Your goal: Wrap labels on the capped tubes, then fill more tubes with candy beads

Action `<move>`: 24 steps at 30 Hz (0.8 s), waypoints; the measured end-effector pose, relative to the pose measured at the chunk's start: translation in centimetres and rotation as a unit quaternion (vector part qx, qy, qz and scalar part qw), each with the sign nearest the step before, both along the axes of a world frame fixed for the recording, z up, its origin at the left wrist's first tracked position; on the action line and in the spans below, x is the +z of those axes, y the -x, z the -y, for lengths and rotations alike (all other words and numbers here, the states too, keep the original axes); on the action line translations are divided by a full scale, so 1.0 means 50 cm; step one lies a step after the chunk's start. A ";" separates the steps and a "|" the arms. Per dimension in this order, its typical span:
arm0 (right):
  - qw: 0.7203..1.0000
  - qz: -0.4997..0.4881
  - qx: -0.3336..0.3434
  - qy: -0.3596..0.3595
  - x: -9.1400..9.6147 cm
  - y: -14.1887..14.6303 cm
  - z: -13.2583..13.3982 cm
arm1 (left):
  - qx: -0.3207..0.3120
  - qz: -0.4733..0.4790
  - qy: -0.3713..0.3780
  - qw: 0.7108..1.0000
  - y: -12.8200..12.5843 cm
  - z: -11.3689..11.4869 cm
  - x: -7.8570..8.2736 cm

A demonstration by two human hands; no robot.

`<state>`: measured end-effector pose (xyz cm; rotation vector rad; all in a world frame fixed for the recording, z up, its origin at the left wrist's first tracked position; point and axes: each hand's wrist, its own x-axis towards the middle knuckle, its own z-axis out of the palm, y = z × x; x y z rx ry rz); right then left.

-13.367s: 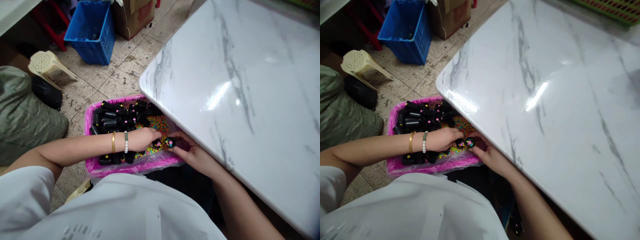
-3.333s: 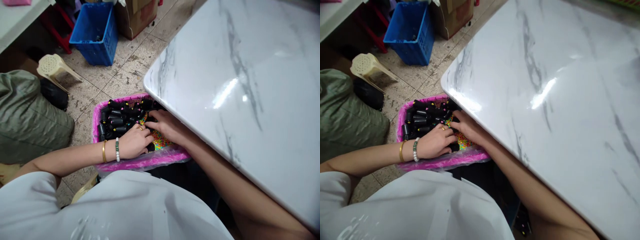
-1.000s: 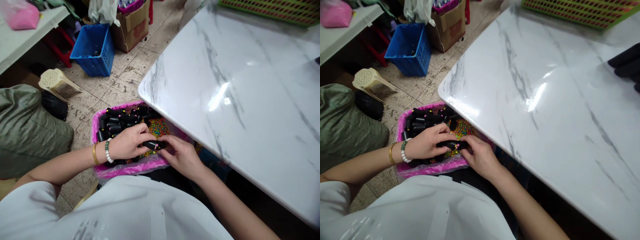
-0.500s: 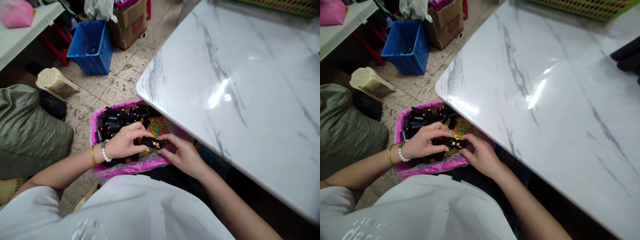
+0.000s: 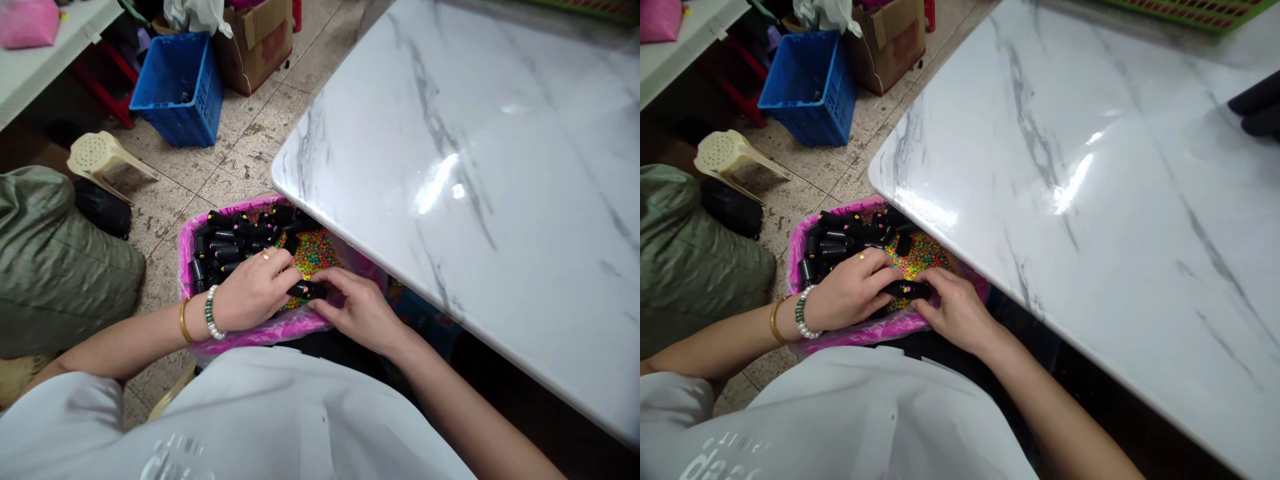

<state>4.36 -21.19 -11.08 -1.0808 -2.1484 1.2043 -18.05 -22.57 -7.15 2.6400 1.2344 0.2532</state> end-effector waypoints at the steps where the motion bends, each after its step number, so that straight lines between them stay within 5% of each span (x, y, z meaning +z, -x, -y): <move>1: 1.000 0.001 0.002 0.000 -0.001 0.001 -0.001 | -0.001 -0.013 -0.006 1.000 -0.001 0.001 0.002; 8: 1.000 0.004 -0.006 0.029 -0.002 0.001 -0.009 | -0.001 0.056 0.084 0.995 0.001 -0.008 0.001; 13: 0.999 0.017 -0.006 0.028 -0.004 0.000 -0.008 | 0.001 0.050 0.081 0.995 0.001 -0.011 -0.006; 17: 0.995 -0.007 -0.018 0.098 0.000 -0.007 -0.007 | 0.035 0.146 0.140 0.979 0.008 -0.016 -0.012; 20: 0.973 -0.089 -0.017 0.210 0.006 -0.015 -0.003 | 0.077 0.248 0.245 0.934 0.010 -0.016 -0.017; 24: 0.933 -0.196 -0.028 0.302 0.010 -0.015 0.005 | 0.115 0.401 0.423 0.804 0.007 -0.011 -0.022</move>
